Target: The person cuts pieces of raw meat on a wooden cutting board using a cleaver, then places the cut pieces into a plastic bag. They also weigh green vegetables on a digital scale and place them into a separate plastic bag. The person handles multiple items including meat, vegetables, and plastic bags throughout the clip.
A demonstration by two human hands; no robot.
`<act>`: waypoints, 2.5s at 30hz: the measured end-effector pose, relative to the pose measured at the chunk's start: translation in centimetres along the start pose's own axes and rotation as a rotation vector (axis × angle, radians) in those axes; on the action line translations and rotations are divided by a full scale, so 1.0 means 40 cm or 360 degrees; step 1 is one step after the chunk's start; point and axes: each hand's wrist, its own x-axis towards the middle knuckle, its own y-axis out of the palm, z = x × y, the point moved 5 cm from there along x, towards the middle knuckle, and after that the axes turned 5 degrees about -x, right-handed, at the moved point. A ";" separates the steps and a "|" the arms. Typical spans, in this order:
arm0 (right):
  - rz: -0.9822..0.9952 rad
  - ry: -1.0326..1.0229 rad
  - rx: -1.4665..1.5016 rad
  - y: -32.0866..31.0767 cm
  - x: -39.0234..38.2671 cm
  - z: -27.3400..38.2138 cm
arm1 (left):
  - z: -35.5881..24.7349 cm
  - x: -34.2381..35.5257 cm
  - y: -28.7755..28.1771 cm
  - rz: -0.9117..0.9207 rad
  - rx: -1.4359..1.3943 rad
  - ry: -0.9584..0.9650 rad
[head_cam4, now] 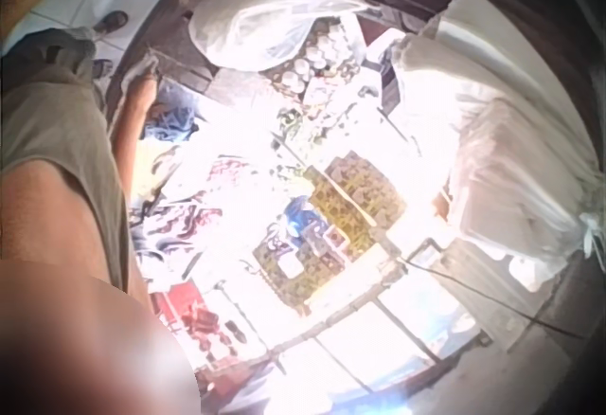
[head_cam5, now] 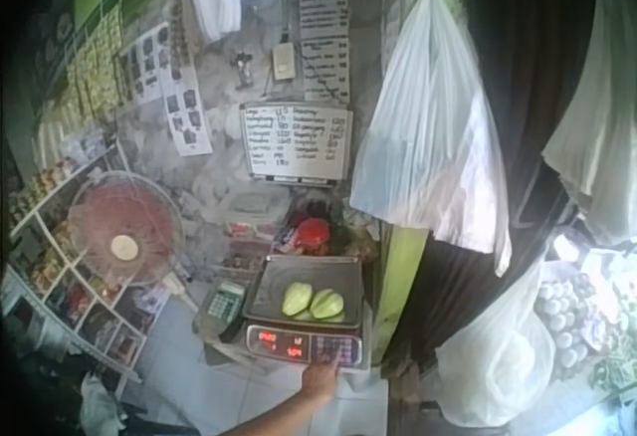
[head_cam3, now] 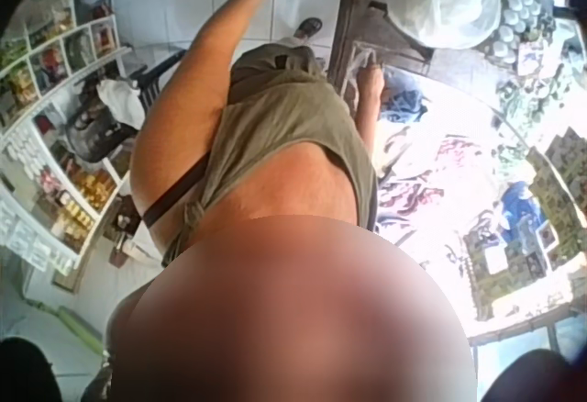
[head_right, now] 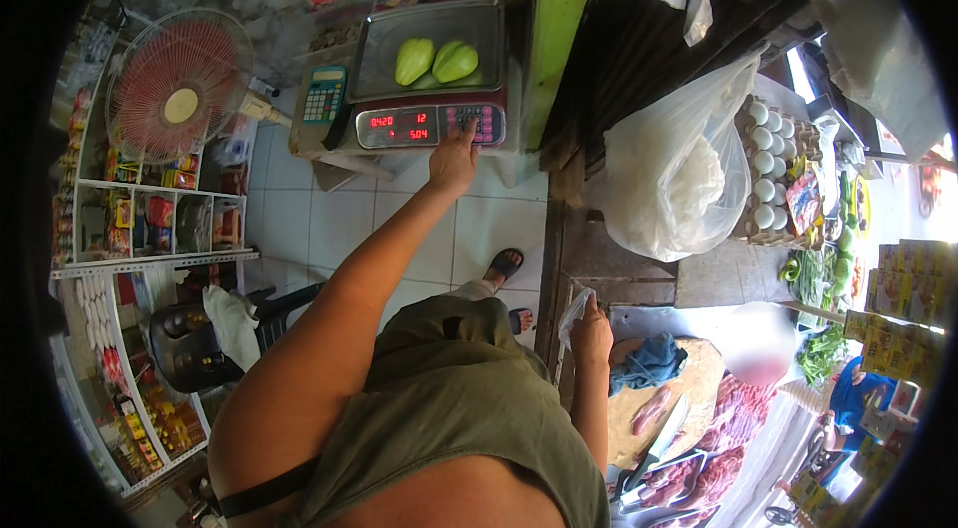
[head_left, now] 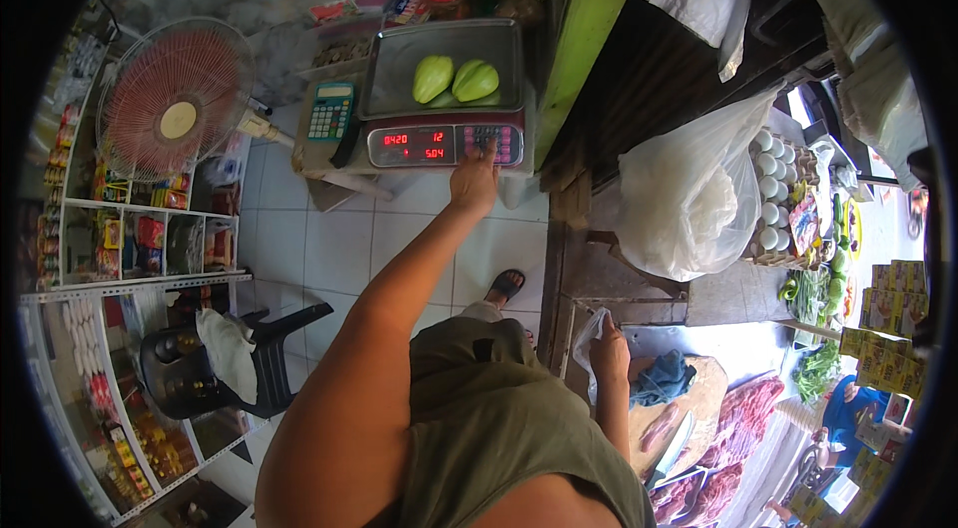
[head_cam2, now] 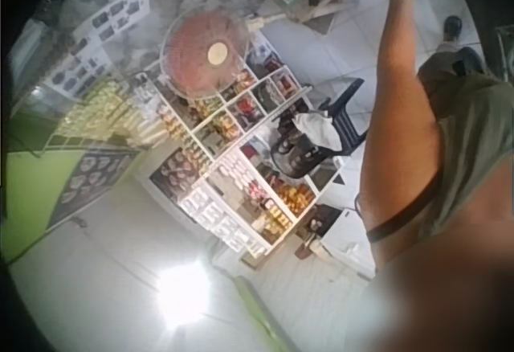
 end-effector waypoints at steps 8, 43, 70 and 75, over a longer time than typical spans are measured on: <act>-0.0012 0.0079 0.0007 0.018 -0.013 -0.018 | -0.010 0.040 -0.022 -0.0065 0.0062 -0.0087; -0.0286 -0.0183 0.1942 -0.131 -0.022 0.119 | -0.325 -0.427 0.216 0.1312 -0.1391 0.0859; -0.0688 0.0335 0.0839 -0.013 -0.419 -0.159 | -0.408 -0.643 0.308 0.1502 -0.1146 0.0598; -0.0952 0.0545 0.0969 0.024 -0.494 -0.262 | -0.557 -0.716 0.339 0.1741 -0.0748 0.0793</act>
